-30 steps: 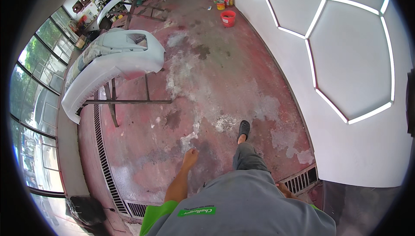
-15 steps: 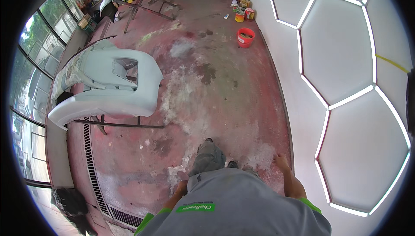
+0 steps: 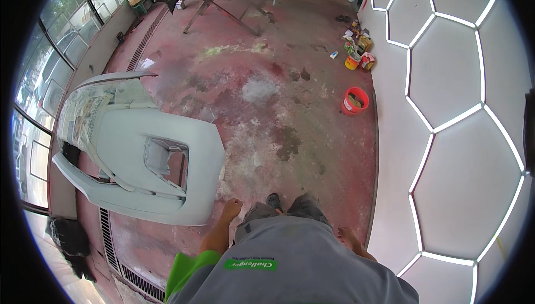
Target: The person walks into a workshop, picks up a newspaper, and then sits on the floor to mix red paint. They open a paint can, stir the contents, and pour the paint into a rectangular container. They then add thinner from a yellow can and continue mixing.
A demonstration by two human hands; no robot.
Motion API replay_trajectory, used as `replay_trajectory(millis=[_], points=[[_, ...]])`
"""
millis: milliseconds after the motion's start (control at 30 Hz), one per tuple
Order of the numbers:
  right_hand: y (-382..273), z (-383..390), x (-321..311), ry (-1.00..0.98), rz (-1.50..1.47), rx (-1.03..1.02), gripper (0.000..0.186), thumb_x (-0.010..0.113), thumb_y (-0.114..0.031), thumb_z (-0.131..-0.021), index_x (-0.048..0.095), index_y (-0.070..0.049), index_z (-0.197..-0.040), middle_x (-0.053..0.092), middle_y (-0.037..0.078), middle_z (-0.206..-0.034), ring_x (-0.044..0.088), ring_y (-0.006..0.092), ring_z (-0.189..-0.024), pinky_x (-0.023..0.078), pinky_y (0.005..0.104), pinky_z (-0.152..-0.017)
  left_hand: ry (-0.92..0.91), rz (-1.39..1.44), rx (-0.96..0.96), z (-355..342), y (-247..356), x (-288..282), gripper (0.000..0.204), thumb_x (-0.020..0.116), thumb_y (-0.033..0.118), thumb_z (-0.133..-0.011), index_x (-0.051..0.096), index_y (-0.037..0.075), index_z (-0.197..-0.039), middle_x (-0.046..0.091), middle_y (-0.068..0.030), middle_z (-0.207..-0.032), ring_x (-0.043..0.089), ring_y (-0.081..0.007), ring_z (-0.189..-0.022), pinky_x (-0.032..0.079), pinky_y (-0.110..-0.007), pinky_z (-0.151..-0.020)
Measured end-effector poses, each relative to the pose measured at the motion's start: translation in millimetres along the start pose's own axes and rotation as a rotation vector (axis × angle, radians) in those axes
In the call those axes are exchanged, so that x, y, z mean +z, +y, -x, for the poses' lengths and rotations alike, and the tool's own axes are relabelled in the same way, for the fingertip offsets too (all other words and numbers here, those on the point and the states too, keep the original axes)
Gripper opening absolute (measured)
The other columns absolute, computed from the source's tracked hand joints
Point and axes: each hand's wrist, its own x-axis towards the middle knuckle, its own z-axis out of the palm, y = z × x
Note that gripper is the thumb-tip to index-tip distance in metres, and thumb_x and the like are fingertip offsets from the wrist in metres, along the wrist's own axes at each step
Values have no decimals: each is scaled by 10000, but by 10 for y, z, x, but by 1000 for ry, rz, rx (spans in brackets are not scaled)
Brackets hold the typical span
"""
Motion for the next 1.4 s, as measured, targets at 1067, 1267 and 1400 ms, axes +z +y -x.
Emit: replay_trajectory(millis=[1067, 1267, 1400], points=[[-11912, -4396, 2702, -108, 678, -519, 366, 661, -350, -1018, 679, -74, -1258, 718, 33, -1039, 711, 169, -835, 543, 311, -733, 257, 502, -382, -5351, 2572, -2911, 443, 651, 340, -928, 748, -5, -1189, 773, -201, -1041, 741, -310, -960, 569, -401, -848], [-12521, -4934, 3358, -251, 912, -173, 393, 636, -405, -995, 720, -72, -1186, 746, 73, -1039, 740, 217, -860, 563, 424, -722, 377, 590, -492, -6965, 3349, -5511, 461, 631, 335, -941, 729, -24, -1214, 778, -169, -1020, 740, -255, -915, 568, -367, -828], [-13530, -4823, 4318, -328, 1296, -433, 373, 609, -387, -1010, 722, -67, -1163, 735, 86, -1021, 746, 226, -842, 560, 421, -661, 593, 642, -309, -7664, 3709, -6980, 520, 621, 346, -963, 678, -54, -1291, 771, -181, -1048, 743, -239, -880, 570, -371, -809]])
